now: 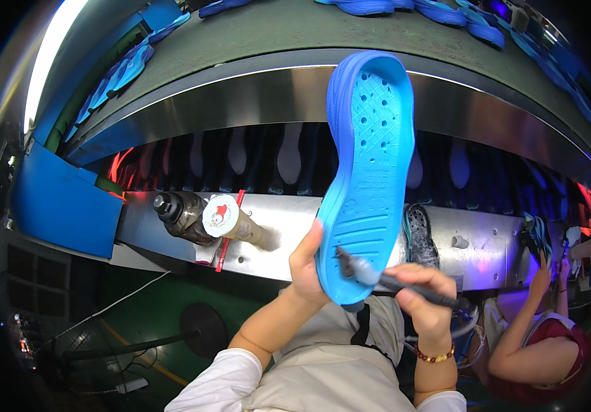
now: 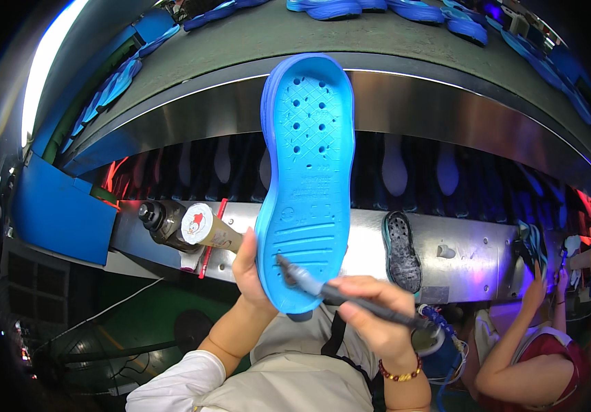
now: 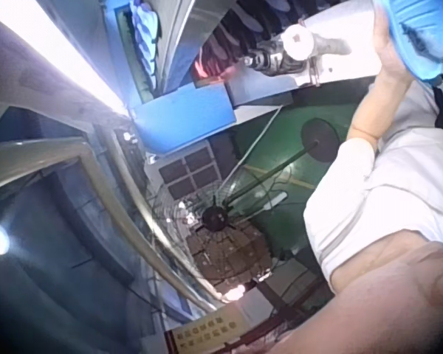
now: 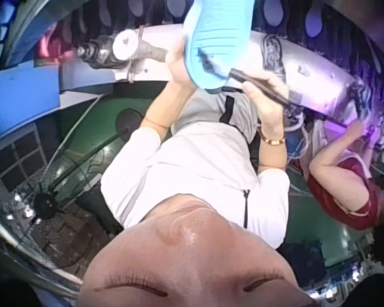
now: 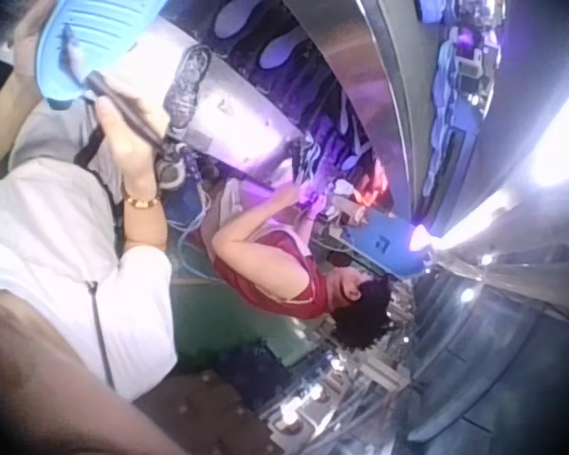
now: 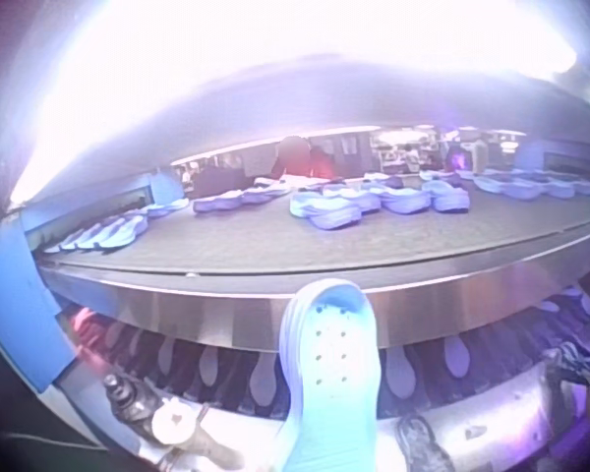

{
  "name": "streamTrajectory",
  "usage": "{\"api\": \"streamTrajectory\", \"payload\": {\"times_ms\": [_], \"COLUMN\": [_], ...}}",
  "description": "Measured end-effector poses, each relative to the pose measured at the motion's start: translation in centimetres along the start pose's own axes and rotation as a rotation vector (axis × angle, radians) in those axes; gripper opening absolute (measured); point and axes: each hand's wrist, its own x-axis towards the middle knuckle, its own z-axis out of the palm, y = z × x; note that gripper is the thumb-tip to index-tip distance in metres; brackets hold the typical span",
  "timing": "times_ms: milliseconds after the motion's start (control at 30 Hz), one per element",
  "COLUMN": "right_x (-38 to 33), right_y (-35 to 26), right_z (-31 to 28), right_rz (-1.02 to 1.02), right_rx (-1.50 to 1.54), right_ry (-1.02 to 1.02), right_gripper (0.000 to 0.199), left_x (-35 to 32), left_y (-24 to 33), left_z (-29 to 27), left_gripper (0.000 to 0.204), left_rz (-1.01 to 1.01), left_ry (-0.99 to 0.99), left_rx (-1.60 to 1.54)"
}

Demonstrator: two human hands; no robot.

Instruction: The person applies a liquid substance to blue outsoles using a brush and then places the outsoles onto an upper conveyor belt.

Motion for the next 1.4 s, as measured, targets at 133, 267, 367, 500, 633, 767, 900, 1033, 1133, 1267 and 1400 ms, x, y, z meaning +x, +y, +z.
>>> {"api": "streamTrajectory", "payload": {"times_ms": [133, 267, 367, 500, 633, 767, 900, 1033, 1133, 1267, 1400], "right_x": [0.6, 1.3, 1.8, 3.0, 2.9, 2.5, 3.2, 3.7, 3.7, 2.9, 3.8], "right_y": [-0.8, -1.9, -2.1, -3.3, -2.3, -4.3, -3.9, -5.8, -4.9, -5.4, -4.8], "right_z": [-0.4, 0.0, -1.5, -1.2, -1.6, -0.4, -2.5, -3.6, -4.1, -5.3, -6.7], "right_rz": [0.023, -0.003, -0.022, -0.122, -0.120, -0.191, -0.063, 0.103, -0.006, 0.144, 0.112], "right_rx": [-0.183, -0.205, -0.052, -0.489, -0.420, -0.503, -0.578, -0.722, -0.613, -0.805, -0.605], "right_ry": [-0.098, -0.247, -0.130, -0.411, -0.282, -0.619, -0.454, -0.838, -0.665, -0.891, -0.624], "right_gripper": [0.019, 0.021, 0.022, 0.021, 0.021, 0.020, 0.022, 0.020, 0.022, 0.024, 0.022], "left_x": [1.2, 1.9, 2.2, 3.1, 3.7, 4.0, 3.8, 3.7, 3.9, 3.7, 3.7], "left_y": [0.6, 0.4, 0.8, 1.2, 2.1, 2.1, 2.3, 3.4, 4.0, 4.5, 5.2], "left_z": [-1.0, -1.0, -0.9, -1.2, -0.7, -1.9, -0.7, -0.5, 1.2, 1.2, 2.1], "left_gripper": [0.057, 0.056, 0.056, 0.055, 0.053, 0.051, 0.050, 0.056, 0.061, 0.062, 0.059], "left_rz": [-0.039, -0.069, -0.114, -0.095, -0.207, -0.403, -0.599, -0.889, -1.051, -1.014, -0.975], "left_ry": [-0.181, -0.104, -0.159, -0.191, -0.159, -0.109, 0.018, -0.044, -0.011, -0.173, -0.151], "left_rx": [-0.356, -0.343, -0.354, -0.297, -0.315, -0.421, -0.078, 0.277, 0.441, 0.641, 0.708]}}
